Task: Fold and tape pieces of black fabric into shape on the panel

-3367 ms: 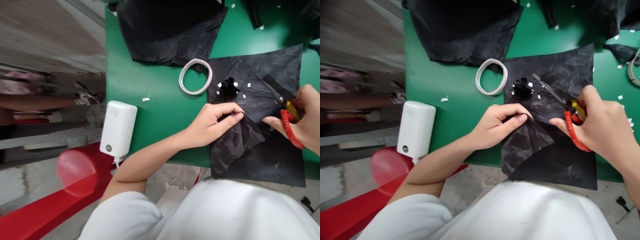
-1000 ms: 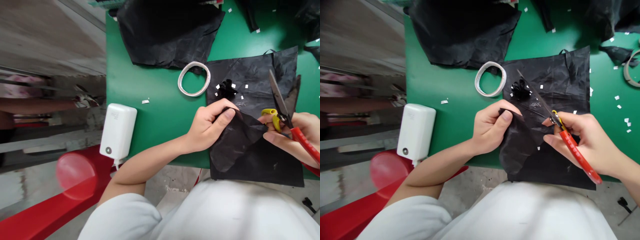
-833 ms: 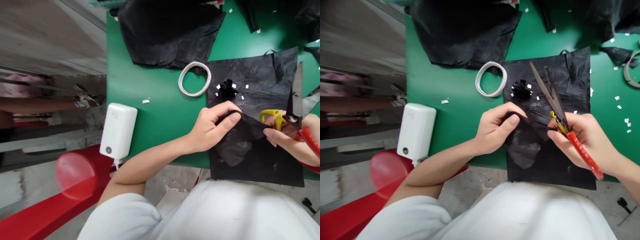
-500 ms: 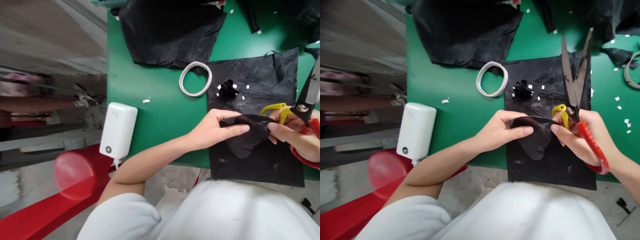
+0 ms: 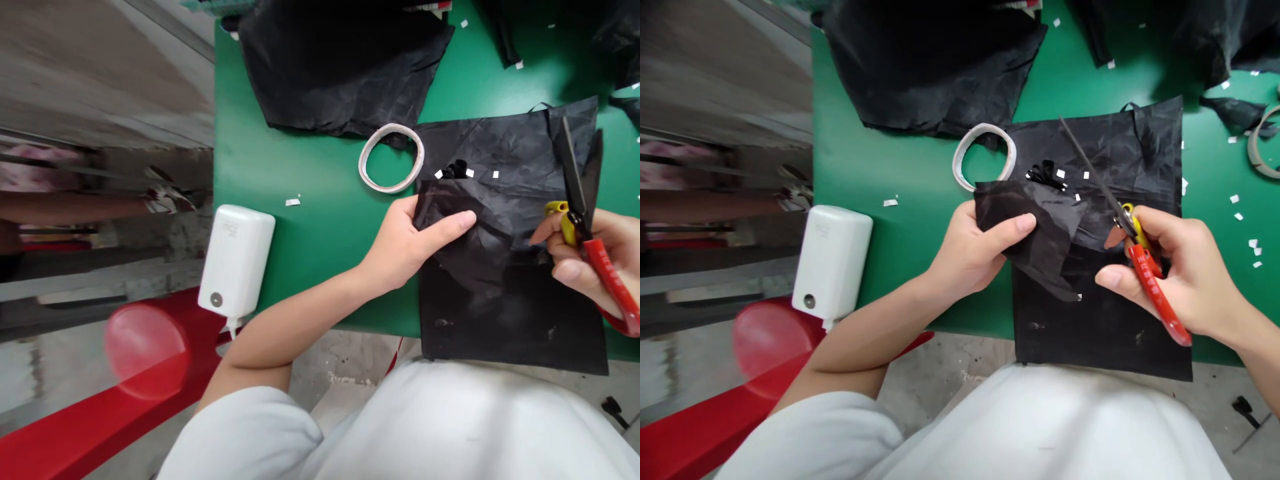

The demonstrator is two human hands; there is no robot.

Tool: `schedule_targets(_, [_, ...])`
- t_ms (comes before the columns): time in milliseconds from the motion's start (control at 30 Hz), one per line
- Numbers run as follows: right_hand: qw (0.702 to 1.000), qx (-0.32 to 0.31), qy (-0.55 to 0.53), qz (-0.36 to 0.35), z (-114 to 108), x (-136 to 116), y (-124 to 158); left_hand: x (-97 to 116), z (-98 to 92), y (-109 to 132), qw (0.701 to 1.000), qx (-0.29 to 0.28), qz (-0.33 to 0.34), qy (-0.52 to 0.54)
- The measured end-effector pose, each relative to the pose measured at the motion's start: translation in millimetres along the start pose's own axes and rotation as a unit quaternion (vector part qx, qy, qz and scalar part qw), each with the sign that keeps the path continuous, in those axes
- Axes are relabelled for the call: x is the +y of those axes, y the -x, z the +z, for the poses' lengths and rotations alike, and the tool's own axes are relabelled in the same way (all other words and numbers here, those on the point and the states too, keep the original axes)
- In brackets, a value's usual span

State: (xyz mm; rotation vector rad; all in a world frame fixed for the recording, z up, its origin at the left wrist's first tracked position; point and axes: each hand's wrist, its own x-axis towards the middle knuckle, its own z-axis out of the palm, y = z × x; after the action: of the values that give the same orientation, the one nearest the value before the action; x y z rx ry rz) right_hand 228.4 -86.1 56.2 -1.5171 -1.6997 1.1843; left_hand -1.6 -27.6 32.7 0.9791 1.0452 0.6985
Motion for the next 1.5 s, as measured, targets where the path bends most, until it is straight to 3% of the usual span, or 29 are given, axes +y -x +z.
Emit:
schedule_targets(133, [0.979,0.067,0.175,-0.078,-3.8,-0.4,-3.8,4.2,-2.6,-1.0,0.997,0.015,0.069,-0.042])
schedule_targets(233, [0.960,0.096,0.237,-0.111,-5.3,0.5,-6.4,8.1,-4.8,-2.6,0.985,0.019,0.143,-0.090])
schedule_targets(533, [0.932,0.078,0.335,-0.113,-7.1,8.6,-14.5,11.3,-10.6,-11.4,0.946,0.043,0.269,-0.174])
schedule_targets(1033, [0.928,0.042,0.355,-0.105,-4.1,9.8,-11.1,18.9,-5.2,-4.5,0.951,0.027,0.218,-0.215])
schedule_targets(1500, [0.919,0.042,0.374,-0.121,-2.8,12.2,-8.0,15.0,-4.9,-1.7,0.943,0.024,0.233,-0.238])
